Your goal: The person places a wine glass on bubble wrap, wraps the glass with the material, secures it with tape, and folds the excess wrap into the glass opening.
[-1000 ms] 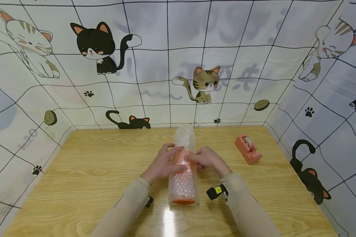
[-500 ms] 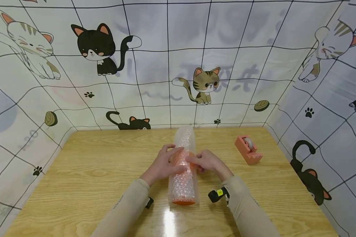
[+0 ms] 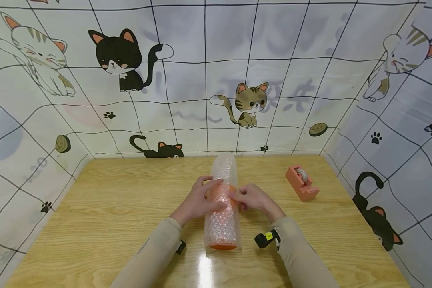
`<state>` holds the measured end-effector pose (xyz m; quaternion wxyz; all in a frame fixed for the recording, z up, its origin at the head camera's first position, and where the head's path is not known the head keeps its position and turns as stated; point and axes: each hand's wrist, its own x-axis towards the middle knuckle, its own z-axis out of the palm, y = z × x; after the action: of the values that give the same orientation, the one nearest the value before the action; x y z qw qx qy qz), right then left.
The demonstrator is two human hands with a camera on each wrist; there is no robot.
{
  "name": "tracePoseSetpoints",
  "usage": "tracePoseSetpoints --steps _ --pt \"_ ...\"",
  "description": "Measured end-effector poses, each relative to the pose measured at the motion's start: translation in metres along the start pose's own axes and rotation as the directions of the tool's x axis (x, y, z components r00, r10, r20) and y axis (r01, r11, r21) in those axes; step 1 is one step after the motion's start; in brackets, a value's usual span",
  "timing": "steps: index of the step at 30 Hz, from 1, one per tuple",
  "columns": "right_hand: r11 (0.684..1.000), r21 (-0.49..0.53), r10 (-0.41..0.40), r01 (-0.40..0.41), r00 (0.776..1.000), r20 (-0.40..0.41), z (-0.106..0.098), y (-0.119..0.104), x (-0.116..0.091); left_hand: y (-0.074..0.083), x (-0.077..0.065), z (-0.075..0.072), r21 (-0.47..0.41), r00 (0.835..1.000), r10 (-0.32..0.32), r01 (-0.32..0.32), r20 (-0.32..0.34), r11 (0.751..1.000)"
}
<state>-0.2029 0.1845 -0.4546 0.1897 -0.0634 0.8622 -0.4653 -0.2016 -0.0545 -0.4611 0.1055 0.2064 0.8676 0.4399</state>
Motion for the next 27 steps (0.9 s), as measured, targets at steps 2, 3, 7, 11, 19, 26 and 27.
tracePoseSetpoints --steps 2,3,7,11,19,26,27 --pt "1.000 0.015 -0.012 0.012 1.000 0.004 0.000 0.002 0.000 0.001 0.000 0.000 -0.007 1.000 -0.001 0.001 0.000 1.000" --pt "1.000 0.026 -0.017 0.017 1.000 0.008 0.000 0.003 0.000 0.001 0.000 0.000 -0.012 1.000 0.000 0.000 0.000 1.000" --pt "0.997 0.068 -0.031 0.029 0.999 0.030 0.000 0.006 -0.001 0.001 -0.001 0.000 -0.021 1.000 -0.002 0.002 0.000 1.000" --pt "0.996 0.083 -0.046 0.042 0.998 0.042 -0.002 0.008 -0.002 0.000 0.000 0.000 -0.023 1.000 0.003 -0.003 0.000 1.000" --pt "0.993 0.108 -0.044 0.042 0.999 0.023 -0.002 0.015 -0.003 0.000 -0.003 -0.003 -0.050 1.000 -0.006 0.007 0.022 0.999" --pt "0.972 0.234 0.005 -0.018 0.998 0.055 0.003 0.017 -0.004 0.000 -0.005 -0.006 -0.075 0.999 -0.008 0.011 0.036 0.997" --pt "0.969 0.247 -0.001 -0.016 0.998 0.066 0.003 0.016 -0.004 0.000 -0.005 -0.007 -0.078 0.999 -0.006 0.009 0.036 0.997"
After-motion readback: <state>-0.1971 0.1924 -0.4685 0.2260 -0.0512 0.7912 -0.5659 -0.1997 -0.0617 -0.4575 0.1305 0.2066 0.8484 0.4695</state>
